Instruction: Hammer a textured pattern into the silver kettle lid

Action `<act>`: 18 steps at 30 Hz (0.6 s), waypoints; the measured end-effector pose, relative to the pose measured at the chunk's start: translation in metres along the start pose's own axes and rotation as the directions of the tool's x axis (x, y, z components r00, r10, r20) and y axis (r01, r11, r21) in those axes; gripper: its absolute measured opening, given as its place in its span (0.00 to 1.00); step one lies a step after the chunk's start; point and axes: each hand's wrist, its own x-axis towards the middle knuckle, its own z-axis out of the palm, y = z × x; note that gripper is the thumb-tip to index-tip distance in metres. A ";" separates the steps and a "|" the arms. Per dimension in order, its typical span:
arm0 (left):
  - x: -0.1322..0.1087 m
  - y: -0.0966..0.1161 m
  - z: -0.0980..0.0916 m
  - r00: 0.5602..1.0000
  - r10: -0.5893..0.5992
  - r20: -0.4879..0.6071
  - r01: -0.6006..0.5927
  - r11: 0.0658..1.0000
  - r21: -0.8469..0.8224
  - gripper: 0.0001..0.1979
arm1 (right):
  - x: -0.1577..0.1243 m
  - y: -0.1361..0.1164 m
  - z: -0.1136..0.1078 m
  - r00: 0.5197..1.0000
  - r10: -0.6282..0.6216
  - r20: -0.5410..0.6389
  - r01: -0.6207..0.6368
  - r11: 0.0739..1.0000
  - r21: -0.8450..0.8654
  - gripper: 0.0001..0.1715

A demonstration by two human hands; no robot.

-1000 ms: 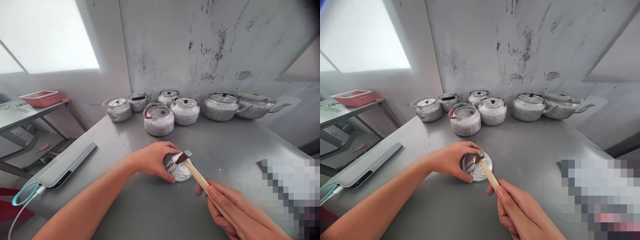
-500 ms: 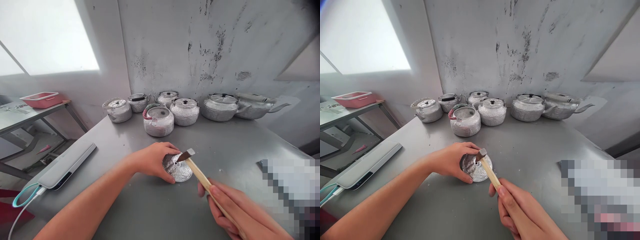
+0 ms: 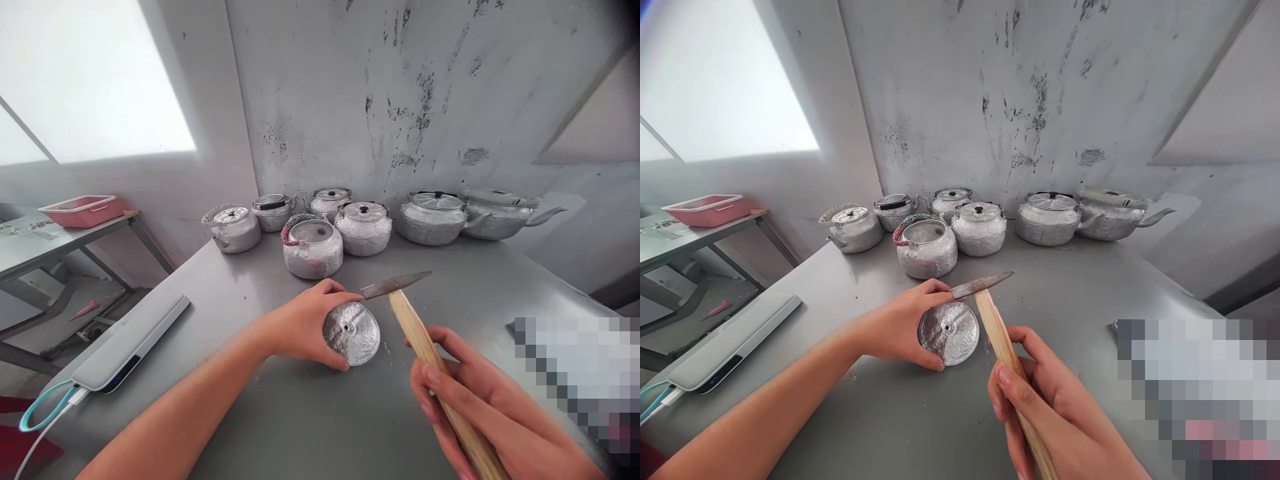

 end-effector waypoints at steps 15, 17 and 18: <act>0.007 0.003 -0.009 0.993 -0.112 -0.045 0.104 0.984 -0.145 0.19 | -0.001 -0.010 -0.002 0.994 0.003 -0.112 0.008 0.995 0.096 0.25; 0.008 0.002 -0.007 0.992 -0.118 -0.050 0.110 0.984 -0.138 0.19 | 0.000 -0.011 -0.002 0.993 0.009 -0.114 0.001 0.997 0.083 0.24; 0.008 0.001 -0.007 0.992 -0.111 -0.061 0.103 0.987 -0.119 0.19 | 0.001 -0.010 -0.002 0.993 0.014 -0.117 -0.005 0.997 0.076 0.25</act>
